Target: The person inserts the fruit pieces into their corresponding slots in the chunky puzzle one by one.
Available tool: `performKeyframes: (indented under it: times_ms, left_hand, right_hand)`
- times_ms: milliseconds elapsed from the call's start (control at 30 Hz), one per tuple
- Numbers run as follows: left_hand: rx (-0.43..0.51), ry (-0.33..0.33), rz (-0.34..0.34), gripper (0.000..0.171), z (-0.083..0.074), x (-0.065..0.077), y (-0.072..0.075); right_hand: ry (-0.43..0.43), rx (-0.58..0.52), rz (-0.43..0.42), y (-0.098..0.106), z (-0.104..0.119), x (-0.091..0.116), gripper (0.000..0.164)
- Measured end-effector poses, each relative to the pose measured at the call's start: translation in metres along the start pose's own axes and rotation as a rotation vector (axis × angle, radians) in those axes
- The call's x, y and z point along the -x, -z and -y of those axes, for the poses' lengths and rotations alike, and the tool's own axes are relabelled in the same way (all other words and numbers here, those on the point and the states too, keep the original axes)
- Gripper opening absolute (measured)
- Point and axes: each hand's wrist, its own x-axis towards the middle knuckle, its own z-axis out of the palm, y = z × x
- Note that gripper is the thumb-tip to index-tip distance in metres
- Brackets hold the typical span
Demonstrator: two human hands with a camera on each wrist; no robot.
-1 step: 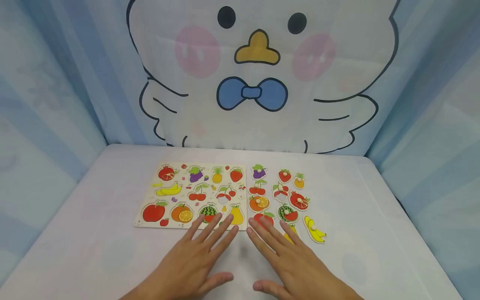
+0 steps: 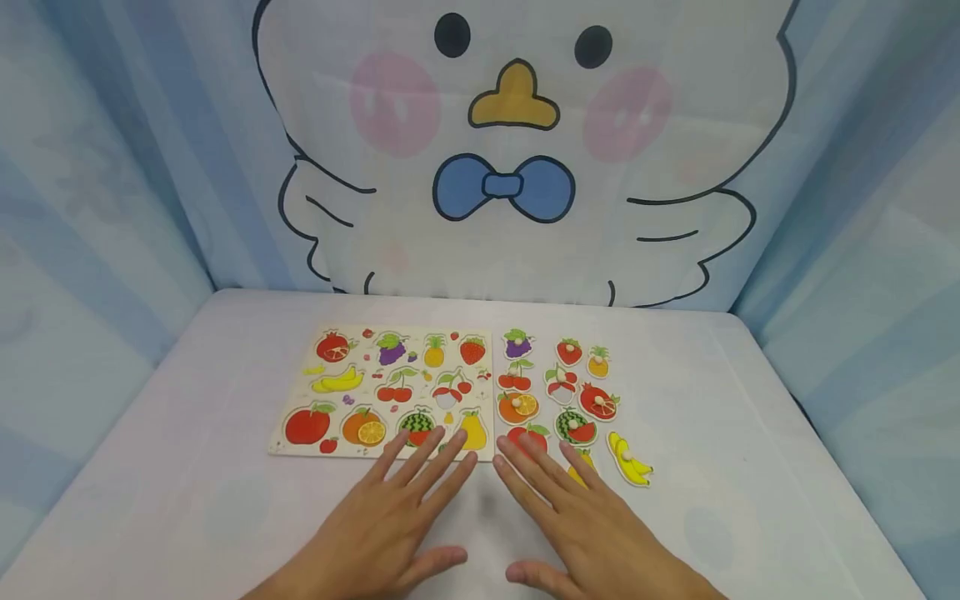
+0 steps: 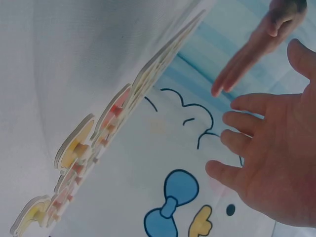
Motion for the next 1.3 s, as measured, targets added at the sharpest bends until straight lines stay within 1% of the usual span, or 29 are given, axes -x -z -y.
performKeyframes:
  times_ms: [167,400,500,600,700,767,933,1033,1133,1300]
  left_hand:
    - [-0.030,0.003,-0.014,0.088,0.001,0.005,0.000]
    - [-0.066,-0.006,-0.032,0.087,0.004,0.010,-0.004]
    - [-0.076,-0.013,-0.044,0.086,0.005,0.009,-0.004]
    - [-0.084,-0.008,-0.057,0.085,0.007,0.007,-0.003]
    - [-0.071,0.004,-0.056,0.084,0.009,0.003,0.000]
    - [-0.055,0.012,-0.056,0.083,0.011,0.001,0.002]
    - [-0.032,0.062,-0.041,0.082,0.021,-0.004,0.007]
    - [-0.022,0.108,-0.021,0.081,0.029,-0.006,0.008]
    - [0.004,0.156,-0.014,0.075,0.041,-0.009,0.006]
    - [0.083,0.259,-0.013,0.062,0.070,-0.011,0.003]
  right_hand:
    - [0.017,0.014,-0.018,-0.002,0.003,-0.002,0.089]
    - [0.003,0.037,-0.024,-0.001,0.004,-0.004,0.089]
    - [-0.003,0.033,-0.017,0.000,0.002,-0.004,0.089]
    - [-0.014,0.042,-0.028,0.000,-0.002,-0.004,0.089]
    - [-0.031,0.041,-0.039,0.001,-0.008,-0.005,0.090]
    - [-0.050,0.014,-0.039,0.003,-0.012,-0.005,0.089]
    - [-0.142,-0.062,-0.012,0.008,-0.020,-0.009,0.088]
    - [-0.206,-0.065,-0.006,0.011,-0.025,-0.011,0.087]
    - [-0.233,-0.063,-0.040,0.012,-0.031,-0.012,0.085]
    - [-0.237,-0.041,-0.152,0.011,-0.050,-0.018,0.076]
